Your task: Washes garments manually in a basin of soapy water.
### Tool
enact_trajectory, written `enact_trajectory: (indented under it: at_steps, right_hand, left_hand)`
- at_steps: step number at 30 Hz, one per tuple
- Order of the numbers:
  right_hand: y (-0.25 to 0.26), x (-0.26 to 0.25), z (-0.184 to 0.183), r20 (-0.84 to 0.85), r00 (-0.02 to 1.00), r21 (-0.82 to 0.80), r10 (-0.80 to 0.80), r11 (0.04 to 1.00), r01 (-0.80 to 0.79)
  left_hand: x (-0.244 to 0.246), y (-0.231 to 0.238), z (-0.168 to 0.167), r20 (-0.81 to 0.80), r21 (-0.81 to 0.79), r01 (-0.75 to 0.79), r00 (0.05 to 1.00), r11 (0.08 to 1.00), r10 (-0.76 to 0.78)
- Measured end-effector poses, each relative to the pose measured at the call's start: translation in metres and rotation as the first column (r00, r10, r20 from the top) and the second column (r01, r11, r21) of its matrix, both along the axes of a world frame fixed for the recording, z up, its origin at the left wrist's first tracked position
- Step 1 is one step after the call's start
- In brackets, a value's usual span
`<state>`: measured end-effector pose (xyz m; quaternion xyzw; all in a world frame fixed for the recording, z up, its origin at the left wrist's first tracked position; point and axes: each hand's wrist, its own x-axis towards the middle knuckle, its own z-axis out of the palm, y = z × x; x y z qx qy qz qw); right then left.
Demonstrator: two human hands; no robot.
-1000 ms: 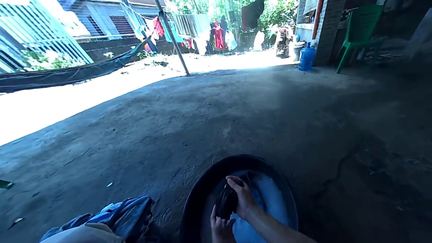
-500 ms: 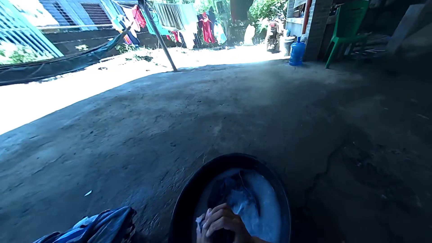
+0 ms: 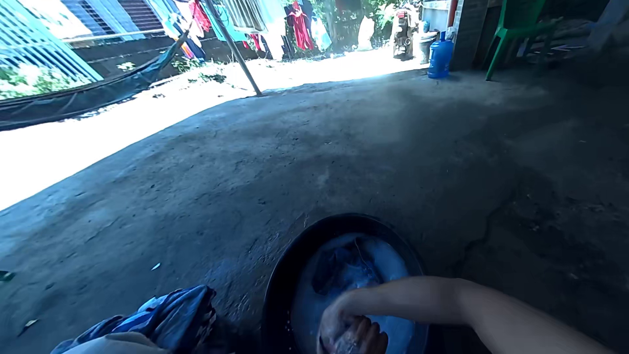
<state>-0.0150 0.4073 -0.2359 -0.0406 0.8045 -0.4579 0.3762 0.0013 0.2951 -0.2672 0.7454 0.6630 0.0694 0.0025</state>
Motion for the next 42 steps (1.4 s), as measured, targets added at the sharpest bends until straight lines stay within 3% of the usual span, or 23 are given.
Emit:
enact_trajectory:
  at_steps: [2,3,5,7,8,10,11,12,14,16,18,19,21,23,25,27,28,30,32,33,36,37,42]
  right_hand:
    - [-0.003,-0.014,-0.027,0.144,0.987,0.073,0.078,0.993,-0.089]
    - [0.0,-0.021,-0.043,0.157,0.988,0.026,0.005,1.0,-0.009]
    - [0.013,-0.025,-0.062,0.156,0.941,-0.271,-0.299,0.904,0.332]
    - [0.028,-0.016,-0.051,0.201,0.869,-0.611,-0.453,0.635,0.473]
    - [0.031,-0.009,-0.045,0.246,0.828,-0.734,-0.503,0.462,0.499]
    - [0.026,0.008,-0.027,0.195,0.734,-0.88,-0.651,0.215,0.424]
    - [0.02,0.013,-0.024,0.058,0.65,-0.934,-0.758,0.189,0.304]
    - [0.013,0.015,-0.025,-0.146,0.508,-0.953,-0.849,0.258,0.157]
    - [0.005,0.01,-0.029,-0.531,0.106,-0.837,-0.841,0.54,0.089]
    - [0.006,0.004,-0.029,-0.687,-0.142,-0.726,-0.712,0.677,0.12]
    - [0.012,-0.002,-0.023,-0.736,-0.243,-0.662,-0.632,0.747,0.063]
    - [0.012,-0.003,-0.02,-0.736,-0.244,-0.653,-0.631,0.757,0.012]
    - [0.008,-0.002,-0.013,-0.657,-0.157,-0.743,-0.737,0.668,-0.027]
    - [0.001,0.002,0.0,-0.41,-0.02,-0.91,-0.912,0.408,0.073]
    - [0.0,0.001,0.015,-0.033,0.184,-0.981,-0.982,0.067,0.182]
    - [0.009,0.001,0.024,0.28,0.465,-0.945,-0.84,-0.154,0.29]
    - [0.016,0.001,0.024,0.349,0.582,-0.928,-0.735,-0.183,0.325]
    - [0.029,0.001,0.015,0.368,0.771,-0.927,-0.52,-0.137,0.349]
    - [0.037,-0.004,0.005,0.325,0.895,-0.937,-0.306,0.026,0.349]
    - [0.038,-0.005,0.004,0.338,0.909,-0.916,-0.245,0.137,0.377]
    - [0.035,-0.011,-0.001,0.26,0.94,-0.673,-0.22,0.657,0.34]
    - [0.031,-0.012,-0.005,0.248,0.95,-0.578,-0.187,0.759,0.3]
    - [0.011,-0.006,-0.017,0.297,0.94,-0.112,-0.167,0.972,0.209]
  left_hand:
    - [0.0,0.01,0.008,0.023,-0.324,0.088,0.996,0.942,-0.085]
    - [-0.005,0.012,0.007,0.029,-0.31,0.097,0.995,0.946,-0.093]
    - [-0.019,0.008,-0.009,0.06,0.099,0.008,0.998,0.995,-0.014]
    - [-0.034,0.013,-0.019,0.26,0.594,-0.247,0.96,0.766,0.108]
    - [-0.04,0.018,-0.016,0.442,0.689,-0.424,0.888,0.587,0.123]
    - [-0.047,0.031,0.017,0.795,0.585,-0.762,0.606,0.278,-0.013]
    - [-0.049,0.039,0.038,0.909,0.41,-0.9,0.388,0.151,-0.154]
    - [-0.051,0.046,0.059,0.944,0.158,-0.984,0.127,0.08,-0.303]
    - [-0.057,0.053,0.082,0.837,-0.289,-0.949,-0.314,0.126,-0.448]
    - [-0.051,0.055,0.081,0.77,-0.428,-0.872,-0.49,0.239,-0.408]
    - [-0.043,0.054,0.071,0.747,-0.408,-0.851,-0.52,0.332,-0.415]
    - [-0.04,0.053,0.065,0.733,-0.363,-0.868,-0.49,0.338,-0.473]
    - [-0.034,0.057,0.064,0.744,-0.302,-0.931,-0.365,0.206,-0.559]
    - [-0.025,0.066,0.071,0.835,-0.242,-0.97,-0.211,0.004,-0.508]
    - [-0.018,0.067,0.064,0.952,0.057,-0.991,0.091,-0.123,-0.292]
    - [-0.018,0.061,0.05,0.873,0.487,-0.869,0.488,-0.087,0.005]
    - [-0.021,0.058,0.041,0.739,0.672,-0.741,0.669,-0.013,0.074]
    - [-0.027,0.048,0.026,0.425,0.873,-0.437,0.9,0.216,0.098]
    - [-0.031,0.035,0.013,0.165,0.879,-0.178,0.984,0.443,0.067]
    - [-0.032,0.028,0.007,0.055,0.848,-0.064,0.998,0.526,0.032]
    - [-0.027,0.015,-0.006,-0.15,0.694,0.166,0.985,0.701,-0.085]
    - [-0.022,0.013,-0.011,-0.179,0.634,0.197,0.978,0.748,-0.106]
    - [0.0,0.016,-0.025,-0.238,0.247,0.232,0.956,0.941,-0.173]
